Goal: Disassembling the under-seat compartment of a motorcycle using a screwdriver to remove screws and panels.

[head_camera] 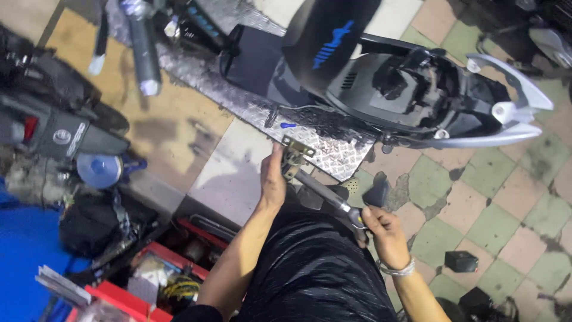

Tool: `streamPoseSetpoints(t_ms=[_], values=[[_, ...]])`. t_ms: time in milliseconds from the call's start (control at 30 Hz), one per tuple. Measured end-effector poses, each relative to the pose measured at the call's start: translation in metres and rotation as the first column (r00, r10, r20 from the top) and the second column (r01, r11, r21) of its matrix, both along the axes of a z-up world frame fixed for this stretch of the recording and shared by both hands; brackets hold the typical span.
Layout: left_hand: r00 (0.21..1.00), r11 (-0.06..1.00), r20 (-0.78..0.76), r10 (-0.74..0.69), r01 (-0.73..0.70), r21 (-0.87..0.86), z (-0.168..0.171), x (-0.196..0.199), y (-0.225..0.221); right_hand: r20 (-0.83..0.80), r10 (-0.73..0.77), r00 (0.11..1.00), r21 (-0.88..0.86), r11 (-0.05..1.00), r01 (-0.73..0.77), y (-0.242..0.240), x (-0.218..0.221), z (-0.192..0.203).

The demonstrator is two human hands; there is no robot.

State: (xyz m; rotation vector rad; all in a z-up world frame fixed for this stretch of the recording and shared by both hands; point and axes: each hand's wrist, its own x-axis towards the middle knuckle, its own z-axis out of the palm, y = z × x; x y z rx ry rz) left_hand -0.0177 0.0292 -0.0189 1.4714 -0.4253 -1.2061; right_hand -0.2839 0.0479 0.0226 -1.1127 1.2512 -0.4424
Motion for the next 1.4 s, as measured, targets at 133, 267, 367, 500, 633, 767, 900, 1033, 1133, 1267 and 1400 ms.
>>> streamPoseSetpoints(t_ms=[133, 267, 367, 500, 633, 767, 900, 1033, 1133, 1267, 1400], values=[[0.994, 0.996, -0.078, 0.073, -0.077, -0.047, -0.001, -0.001, 0.005, -0.402, 0.099, 0.910, -0.339, 0.907, -0.248, 0.000, -0.016, -0.016], [0.995, 0.998, -0.080, 0.061, -0.063, -0.026, -0.004, 0.000, 0.019, -0.470, 0.130, 0.873, -0.527, 0.753, -0.395, -0.001, -0.034, -0.035], [0.993, 0.990, -0.055, 0.107, -0.111, -0.086, -0.009, -0.006, 0.034, -0.128, 0.169, 0.977, -0.114, 0.976, -0.183, -0.014, -0.017, -0.011], [0.963, 0.968, 0.101, 0.250, -0.251, -0.004, -0.011, -0.019, 0.050, -0.381, 0.309, 0.872, -0.294, 0.854, -0.430, -0.030, -0.022, 0.006], [0.905, 0.907, 0.127, 0.406, -0.416, 0.060, -0.026, -0.048, 0.072, -0.527, 0.347, 0.776, -0.639, 0.441, -0.630, -0.051, -0.071, -0.017], [0.557, 0.547, -0.061, 0.828, -0.779, 0.306, -0.034, -0.037, 0.108, -0.660, 0.208, 0.722, -0.585, 0.461, -0.668, -0.098, -0.164, -0.046], [0.606, 0.589, 0.045, 0.794, -0.786, 0.190, 0.000, -0.042, 0.153, -0.708, 0.447, 0.547, -0.338, 0.466, -0.818, -0.146, -0.179, -0.056], [0.477, 0.478, -0.048, 0.878, -0.863, 0.163, -0.006, -0.089, 0.174, -0.776, 0.403, 0.486, -0.341, 0.381, -0.859, -0.162, -0.171, -0.080], [0.354, 0.372, -0.125, 0.927, -0.907, 0.195, -0.035, -0.121, 0.189, -0.618, 0.472, 0.629, -0.581, 0.264, -0.770, -0.150, -0.117, -0.047], [0.171, 0.255, -0.326, 0.930, -0.938, 0.233, -0.069, -0.155, 0.200, -0.266, 0.716, 0.645, -0.526, 0.453, -0.720, -0.140, -0.087, -0.068], [0.243, 0.350, -0.348, 0.906, -0.892, 0.287, -0.050, -0.170, 0.186, 0.100, 0.879, 0.466, -0.071, 0.474, -0.878, -0.086, -0.021, -0.055]])
